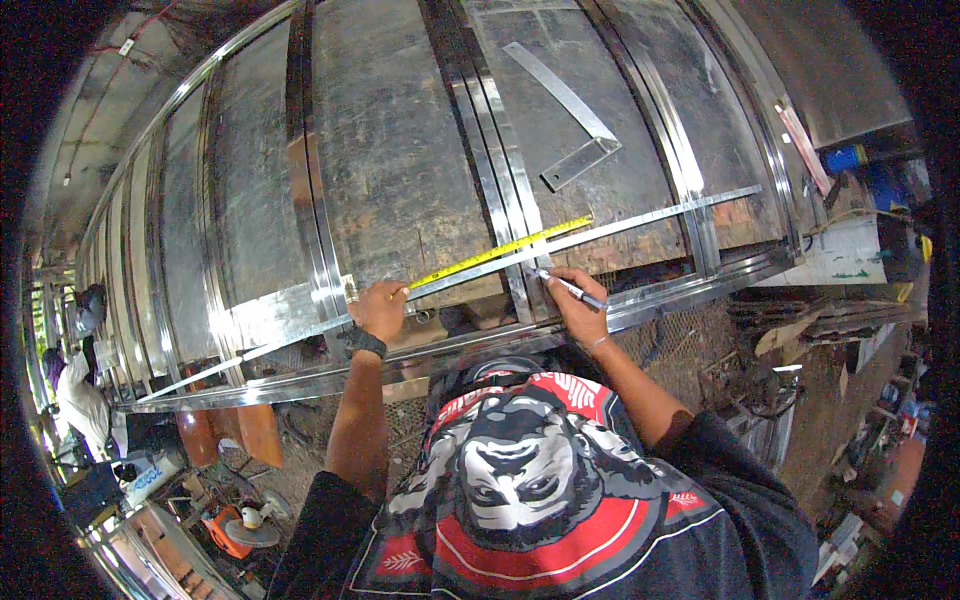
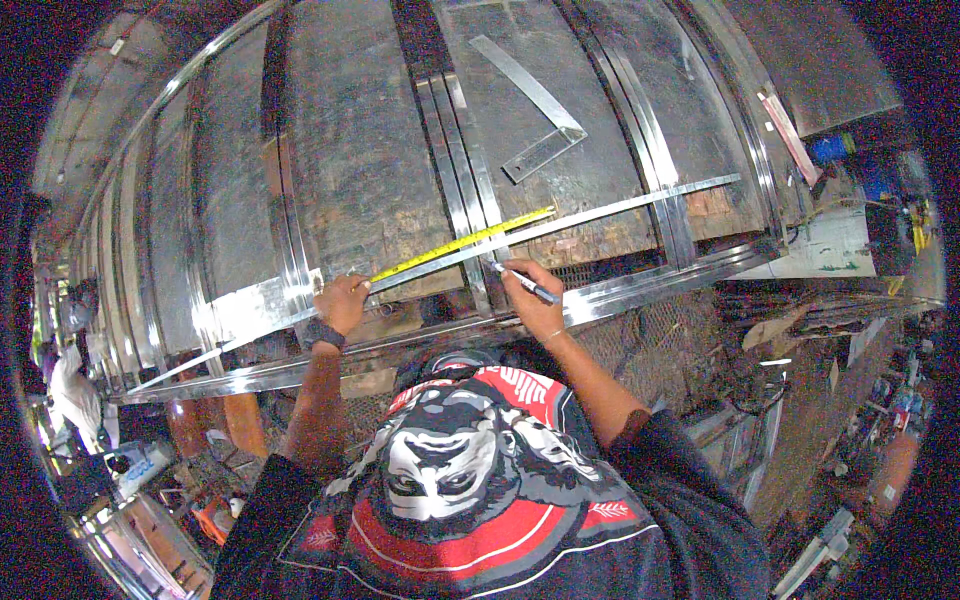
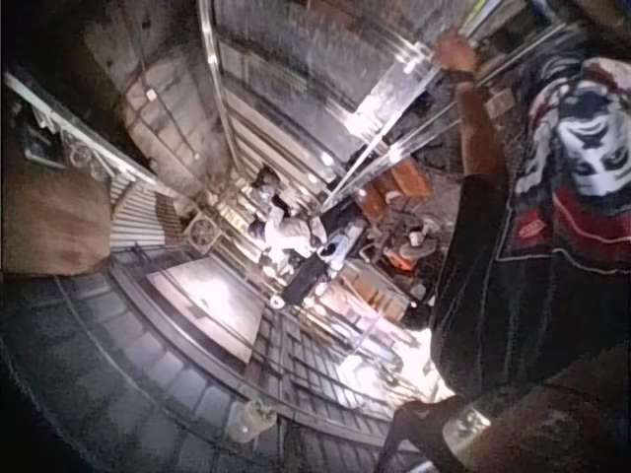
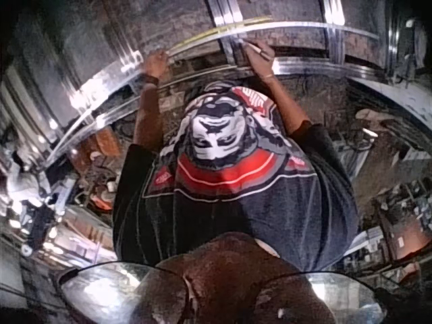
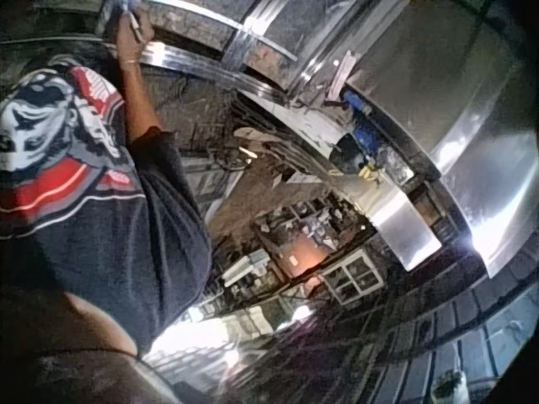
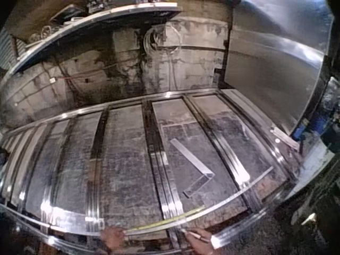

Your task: The person measures a metal frame with a tape measure and marks it with a marker. They then use a try square to draw straight lines along the metal surface. The person repeats the measuring and marking process on different sections of the frame.

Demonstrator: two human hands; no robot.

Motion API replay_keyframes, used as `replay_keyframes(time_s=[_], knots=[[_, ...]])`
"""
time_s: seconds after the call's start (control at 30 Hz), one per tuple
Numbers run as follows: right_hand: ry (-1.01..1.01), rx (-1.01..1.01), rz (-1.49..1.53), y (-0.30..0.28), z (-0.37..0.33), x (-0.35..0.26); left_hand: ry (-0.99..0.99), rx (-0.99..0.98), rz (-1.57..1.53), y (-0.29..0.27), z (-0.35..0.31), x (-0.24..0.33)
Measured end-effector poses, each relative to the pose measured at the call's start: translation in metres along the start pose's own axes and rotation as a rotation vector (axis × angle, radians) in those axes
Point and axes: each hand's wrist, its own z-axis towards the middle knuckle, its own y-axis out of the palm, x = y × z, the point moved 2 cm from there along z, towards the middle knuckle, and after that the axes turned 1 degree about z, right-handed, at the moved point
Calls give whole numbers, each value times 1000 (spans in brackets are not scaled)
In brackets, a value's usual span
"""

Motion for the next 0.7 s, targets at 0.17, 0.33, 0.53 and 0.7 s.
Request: replay_keyframes(time_s=[0.17, 0.33, 0.53, 0.7], knots=[[16, 19, 18, -4, -6, 8, 65, -94, -200, 16, 17, -32], [33, 69, -7, -8, -7, 9, 28, -348, -193, -12, 29, -11], [-7, 66, -21, -10, -5, 10, 68, -417, -84, -15, 40, -14], [80, 63, 36, -10, -5, 14, -3, -460, -115, -21, 42, -7]])
